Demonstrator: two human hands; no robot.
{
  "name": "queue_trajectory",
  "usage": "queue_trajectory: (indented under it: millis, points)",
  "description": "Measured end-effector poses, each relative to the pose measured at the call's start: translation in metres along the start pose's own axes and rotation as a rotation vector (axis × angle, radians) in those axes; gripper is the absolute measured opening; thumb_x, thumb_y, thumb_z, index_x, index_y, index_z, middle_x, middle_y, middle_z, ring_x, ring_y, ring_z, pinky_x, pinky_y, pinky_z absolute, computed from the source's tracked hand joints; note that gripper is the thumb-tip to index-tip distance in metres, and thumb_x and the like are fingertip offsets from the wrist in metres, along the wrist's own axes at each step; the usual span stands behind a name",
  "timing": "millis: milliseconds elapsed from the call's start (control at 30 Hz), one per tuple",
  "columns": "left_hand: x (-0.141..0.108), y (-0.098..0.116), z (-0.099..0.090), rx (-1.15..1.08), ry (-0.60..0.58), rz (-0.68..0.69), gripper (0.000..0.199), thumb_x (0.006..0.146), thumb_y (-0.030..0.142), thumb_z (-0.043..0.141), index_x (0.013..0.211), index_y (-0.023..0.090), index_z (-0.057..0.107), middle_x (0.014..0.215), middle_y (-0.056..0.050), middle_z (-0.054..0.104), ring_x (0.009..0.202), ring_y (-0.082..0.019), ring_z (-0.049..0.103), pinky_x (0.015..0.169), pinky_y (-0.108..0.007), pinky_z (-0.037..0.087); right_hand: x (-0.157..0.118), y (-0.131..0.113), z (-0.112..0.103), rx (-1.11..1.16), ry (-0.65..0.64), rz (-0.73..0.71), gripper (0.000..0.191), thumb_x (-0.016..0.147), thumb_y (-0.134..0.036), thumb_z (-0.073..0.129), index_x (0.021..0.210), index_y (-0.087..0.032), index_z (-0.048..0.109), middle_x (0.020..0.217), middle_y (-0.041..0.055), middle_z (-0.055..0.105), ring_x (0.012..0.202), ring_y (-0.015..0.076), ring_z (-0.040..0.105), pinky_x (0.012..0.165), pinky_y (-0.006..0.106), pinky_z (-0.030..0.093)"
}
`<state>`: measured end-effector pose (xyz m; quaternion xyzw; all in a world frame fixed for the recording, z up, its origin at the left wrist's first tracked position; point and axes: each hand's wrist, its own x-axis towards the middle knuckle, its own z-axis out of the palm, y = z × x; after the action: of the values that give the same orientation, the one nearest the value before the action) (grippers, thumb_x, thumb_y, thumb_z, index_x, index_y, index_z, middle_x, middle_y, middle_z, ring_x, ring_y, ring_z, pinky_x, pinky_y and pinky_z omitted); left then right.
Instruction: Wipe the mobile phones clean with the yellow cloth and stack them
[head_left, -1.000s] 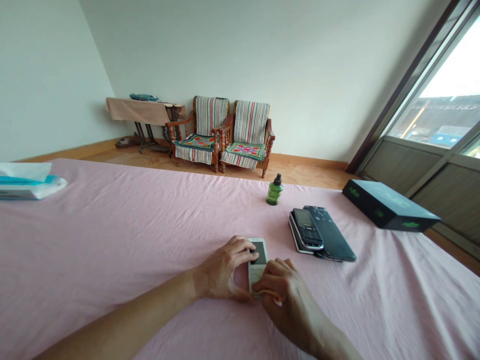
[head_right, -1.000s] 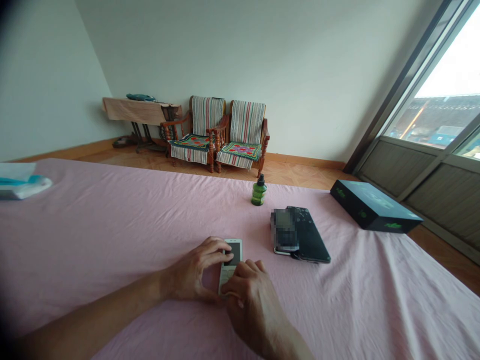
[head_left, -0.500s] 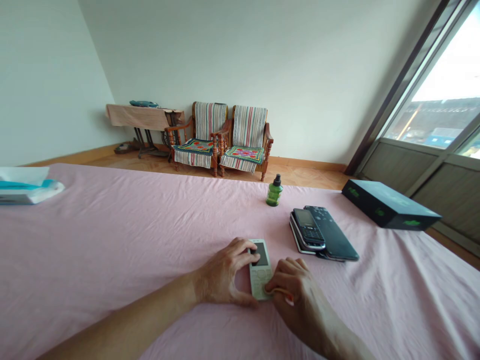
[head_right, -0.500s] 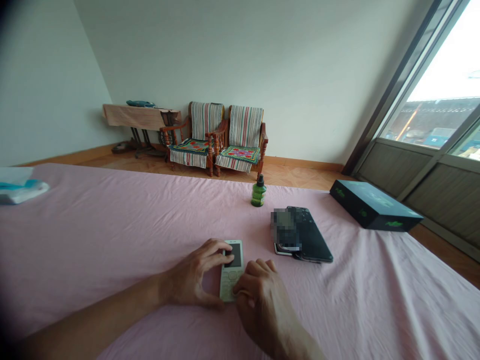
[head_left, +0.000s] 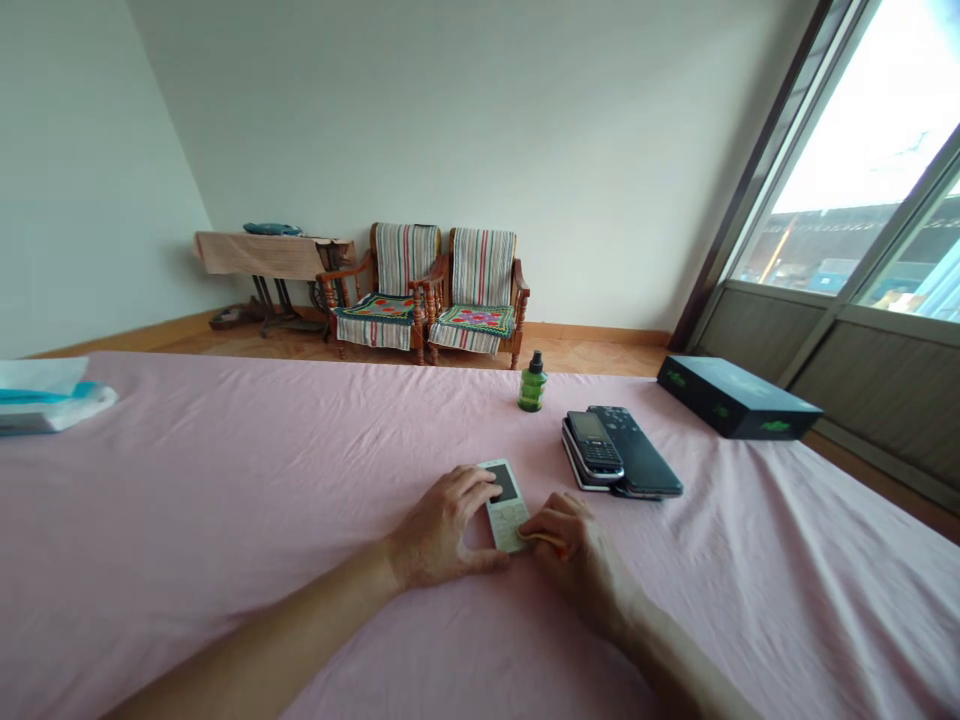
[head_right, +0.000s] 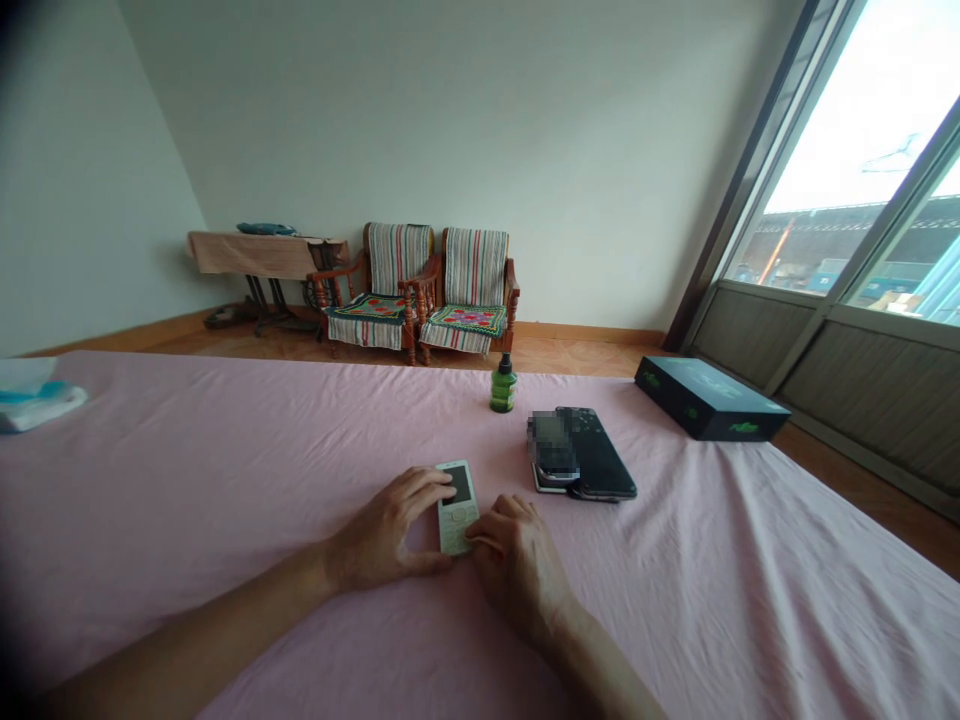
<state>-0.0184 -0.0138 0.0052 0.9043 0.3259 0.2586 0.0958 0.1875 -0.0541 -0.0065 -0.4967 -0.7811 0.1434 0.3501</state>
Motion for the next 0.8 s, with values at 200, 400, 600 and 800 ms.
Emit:
queue_trajectory:
  millis: [200, 400, 600, 800]
  points:
    - [-0.001, 0.001, -0.003, 0.073, 0.033, -0.019, 0.06, 0.065, 0.054, 0.077, 0.11, 0.02, 0.058, 0.105, -0.009, 0.059, 0.1, -0.028, 0.053, 0.089, -0.043, 0.042, 0.002, 0.007, 0.003, -0.027, 0.045, 0.028, 0.033, 0.065, 0.002, 0.048, 0.076, -0.019, 0.071, 0.072, 0.0024, 0.057, 0.074, 0.0169, 0.051, 0.067, 0.027, 0.037]
    - [-0.001, 0.002, -0.002, 0.114, 0.05, -0.036, 0.042, 0.07, 0.043, 0.076, 0.102, 0.02, 0.06, 0.098, -0.006, 0.059, 0.095, -0.026, 0.052, 0.087, -0.041, 0.041, 0.004, 0.018, 0.005, -0.014, 0.062, 0.048, 0.033, 0.066, 0.001, 0.049, 0.077, -0.019, 0.072, 0.072, 0.0028, 0.057, 0.074, 0.017, 0.053, 0.066, 0.026, 0.038]
    - [0.0, 0.007, -0.004, 0.117, 0.071, -0.042, 0.029, 0.08, 0.034, 0.069, 0.104, 0.021, 0.059, 0.099, -0.006, 0.06, 0.095, -0.024, 0.053, 0.085, -0.038, 0.042, 0.006, 0.025, 0.013, 0.01, 0.069, 0.041, 0.032, 0.065, 0.002, 0.048, 0.073, -0.018, 0.071, 0.071, 0.0024, 0.057, 0.071, 0.0161, 0.053, 0.064, 0.026, 0.038]
    - [-0.001, 0.003, -0.002, 0.067, 0.088, 0.0, 0.061, 0.065, 0.057, 0.075, 0.111, 0.019, 0.059, 0.108, -0.009, 0.061, 0.102, -0.028, 0.054, 0.091, -0.042, 0.04, 0.003, 0.016, 0.012, 0.042, 0.016, 0.001, 0.036, 0.064, 0.004, 0.047, 0.076, -0.019, 0.072, 0.071, 0.0023, 0.057, 0.072, 0.016, 0.054, 0.062, 0.025, 0.039]
